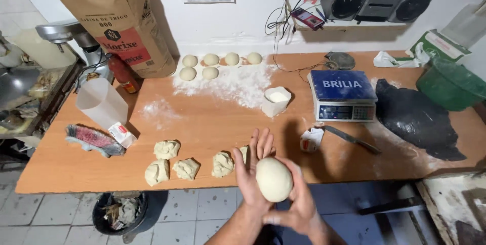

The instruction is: Forming small portions of dough into smooth balls on a floured workbench.

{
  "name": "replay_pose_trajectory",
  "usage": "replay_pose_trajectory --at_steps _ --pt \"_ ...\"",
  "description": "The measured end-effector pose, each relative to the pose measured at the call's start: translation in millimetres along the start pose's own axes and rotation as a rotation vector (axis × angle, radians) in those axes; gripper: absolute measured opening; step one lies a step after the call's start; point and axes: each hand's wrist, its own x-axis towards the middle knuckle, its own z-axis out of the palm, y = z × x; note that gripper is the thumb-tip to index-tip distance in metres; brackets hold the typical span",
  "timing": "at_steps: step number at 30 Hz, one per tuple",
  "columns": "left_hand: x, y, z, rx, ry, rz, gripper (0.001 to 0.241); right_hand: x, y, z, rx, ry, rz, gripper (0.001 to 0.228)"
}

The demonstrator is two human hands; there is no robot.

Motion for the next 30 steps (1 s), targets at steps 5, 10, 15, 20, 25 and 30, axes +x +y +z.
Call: replay_pose_trajectory --at_steps 5,10,15,20,25,30 --pt "7 -34 11 0.177 -0.009 -0.134 0.081 35 33 -36 0.007 0.273 -0.173 0.099" --pt "53 6 8 0.347 -0.120 0.023 0.084 82 40 -91 0.911 0.271 -0.030 0.077" --pt "58 34 -48 0.547 0.144 0.201 0.077 90 108 -138 0.093 0.382 -0.181 0.073" --pt "-3 22 -130 0.561 0.445 0.108 0.073 17 238 -169 -0.787 0.104 -0.026 0.096" --pt "-44 5 -206 0.565 0.838 0.127 0.070 -15 279 -175 -0.795 0.057 0.211 0.110" --pt "-9 -11 -271 0.484 0.842 -0.007 0.073 15 344 -173 -0.949 0.059 0.071 0.062"
